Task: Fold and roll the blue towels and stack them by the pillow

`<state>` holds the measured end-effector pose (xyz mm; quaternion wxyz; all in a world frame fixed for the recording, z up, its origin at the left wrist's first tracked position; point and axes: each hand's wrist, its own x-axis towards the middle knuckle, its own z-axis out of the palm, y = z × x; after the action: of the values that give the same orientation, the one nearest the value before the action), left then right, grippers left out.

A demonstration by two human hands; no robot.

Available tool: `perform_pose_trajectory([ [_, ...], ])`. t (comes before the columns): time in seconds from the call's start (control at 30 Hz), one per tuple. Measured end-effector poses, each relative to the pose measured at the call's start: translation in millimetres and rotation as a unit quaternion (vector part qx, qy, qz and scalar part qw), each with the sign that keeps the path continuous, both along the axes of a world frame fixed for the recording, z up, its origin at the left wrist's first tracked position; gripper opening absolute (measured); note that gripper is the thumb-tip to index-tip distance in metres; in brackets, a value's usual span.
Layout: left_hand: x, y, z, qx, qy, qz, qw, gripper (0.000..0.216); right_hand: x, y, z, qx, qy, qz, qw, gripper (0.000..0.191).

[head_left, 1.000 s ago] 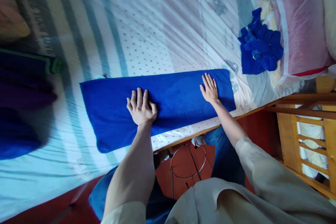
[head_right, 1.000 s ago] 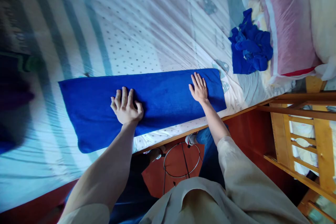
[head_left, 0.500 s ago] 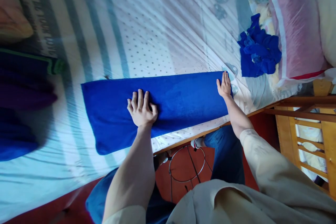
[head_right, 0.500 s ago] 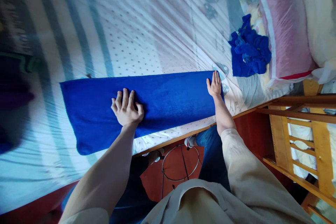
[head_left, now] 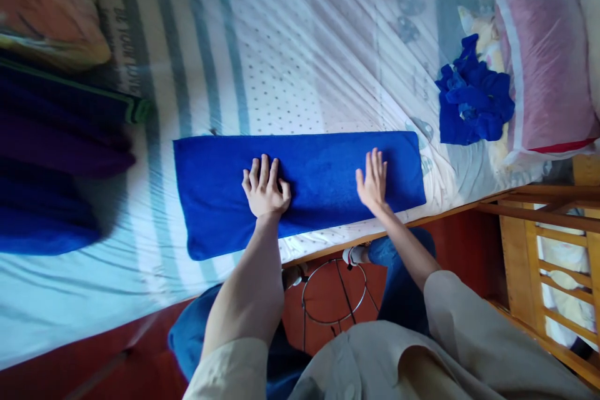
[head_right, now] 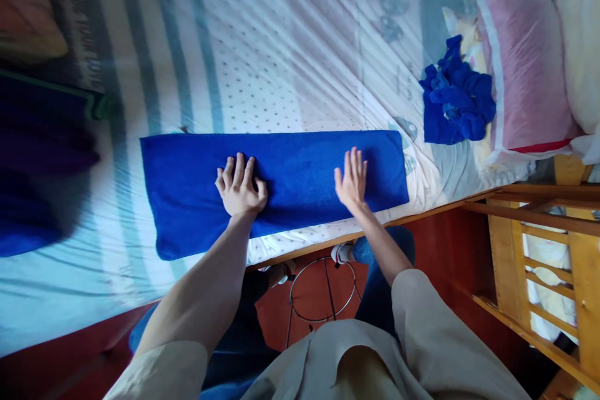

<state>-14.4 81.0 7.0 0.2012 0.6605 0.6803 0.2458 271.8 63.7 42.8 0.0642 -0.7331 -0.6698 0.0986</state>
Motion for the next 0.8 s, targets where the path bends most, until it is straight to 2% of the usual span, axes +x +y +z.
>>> perform_pose_trajectory([
  [0.1, -0.4, -0.4, -0.8, 0.005, 0.012, -0.004, 1.000, 0.063, -54.5, -34.1, -3.5, -0.028, 0.034, 0.048, 0.998, 0.065],
  [0.17, -0.6, -0.5, -1.0, 0.003, 0.017, -0.006, 1.000, 0.063, -69.8, -50.7, -8.0, -0.044, 0.037, 0.051, 0.997, 0.064],
  [0.33, -0.9, -0.3, -1.3, -0.005, 0.032, -0.007, 0.999, 0.064, -68.3, -67.7, -17.5, -0.055, 0.028, 0.034, 0.997, 0.062],
  [0.63, -1.7, -1.0, -3.4, -0.013, 0.051, -0.015, 0.998, 0.064, -70.5, -67.5, -22.3, -0.044, 0.026, 0.019, 0.999, 0.062],
  [0.8, 0.4, 0.3, 0.9, -0.018, 0.071, -0.030, 0.997, 0.063, -69.4, -67.9, -21.9, -0.026, 0.043, 0.017, 0.999, 0.062],
])
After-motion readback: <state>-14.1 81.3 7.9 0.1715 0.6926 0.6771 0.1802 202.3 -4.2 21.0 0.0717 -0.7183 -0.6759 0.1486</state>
